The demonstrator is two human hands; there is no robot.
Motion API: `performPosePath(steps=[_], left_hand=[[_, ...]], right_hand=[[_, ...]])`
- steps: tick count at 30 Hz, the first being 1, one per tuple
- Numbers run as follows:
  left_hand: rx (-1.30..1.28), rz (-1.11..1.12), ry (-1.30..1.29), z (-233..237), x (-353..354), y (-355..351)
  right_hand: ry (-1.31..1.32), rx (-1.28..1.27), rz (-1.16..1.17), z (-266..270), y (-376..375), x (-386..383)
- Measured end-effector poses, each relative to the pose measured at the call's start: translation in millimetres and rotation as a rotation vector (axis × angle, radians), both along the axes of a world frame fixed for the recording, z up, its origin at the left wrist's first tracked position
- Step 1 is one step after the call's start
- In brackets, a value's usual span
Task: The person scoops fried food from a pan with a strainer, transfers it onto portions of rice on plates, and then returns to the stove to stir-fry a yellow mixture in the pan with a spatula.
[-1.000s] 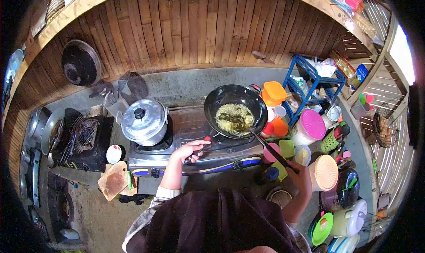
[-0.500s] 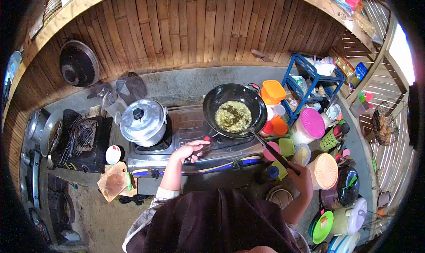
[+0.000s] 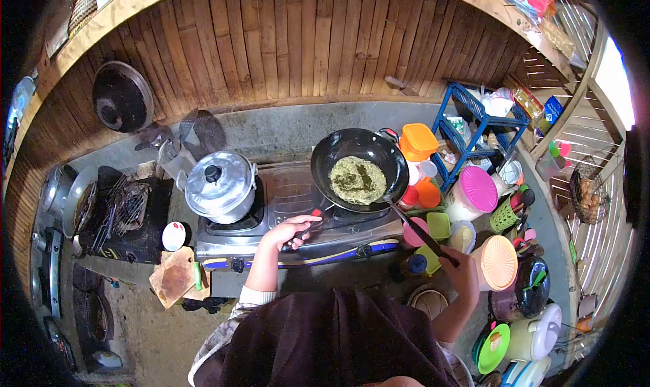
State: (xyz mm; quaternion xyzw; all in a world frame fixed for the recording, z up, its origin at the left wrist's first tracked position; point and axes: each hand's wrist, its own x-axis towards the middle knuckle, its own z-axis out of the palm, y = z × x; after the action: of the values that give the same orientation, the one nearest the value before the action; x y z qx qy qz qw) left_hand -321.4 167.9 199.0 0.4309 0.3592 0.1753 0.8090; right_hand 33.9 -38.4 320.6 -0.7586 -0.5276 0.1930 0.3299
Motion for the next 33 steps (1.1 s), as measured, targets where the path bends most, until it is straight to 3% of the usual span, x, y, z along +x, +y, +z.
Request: performPosePath(steps=[9, 14, 16, 20, 22, 25, 26, 33], left_hand=[[0.055, -0.002, 0.066, 3, 2, -2], [0.025, -0.003, 0.025, 3, 1, -2], [0.016, 0.002, 0.023, 3, 1, -2], [-0.018, -0.004, 0.002, 3, 0, 0], [-0.017, 0.0, 0.01, 3, -1, 0], [-0.013, -0.003, 0.006, 4, -2, 0], [-0.013, -0.009, 0.004, 4, -2, 0], [-0.006, -0.011, 0.012, 4, -2, 1]], right_hand=[[-0.089, 0.031, 0.086, -31, 40, -23], [0.031, 0.047, 0.163, -46, 70, -35], [-0.166, 0.262, 0.278, -77, 90, -25], [-0.108, 0.074, 0.254, -72, 110, -40], [-0.009, 0.249, 0.274, -98, 128, -39], [0.049, 0.194, 0.252, -87, 134, -54], [0.039, 0.29, 0.272, -91, 142, -57], [-0.052, 0.354, 0.224, -89, 150, -52]])
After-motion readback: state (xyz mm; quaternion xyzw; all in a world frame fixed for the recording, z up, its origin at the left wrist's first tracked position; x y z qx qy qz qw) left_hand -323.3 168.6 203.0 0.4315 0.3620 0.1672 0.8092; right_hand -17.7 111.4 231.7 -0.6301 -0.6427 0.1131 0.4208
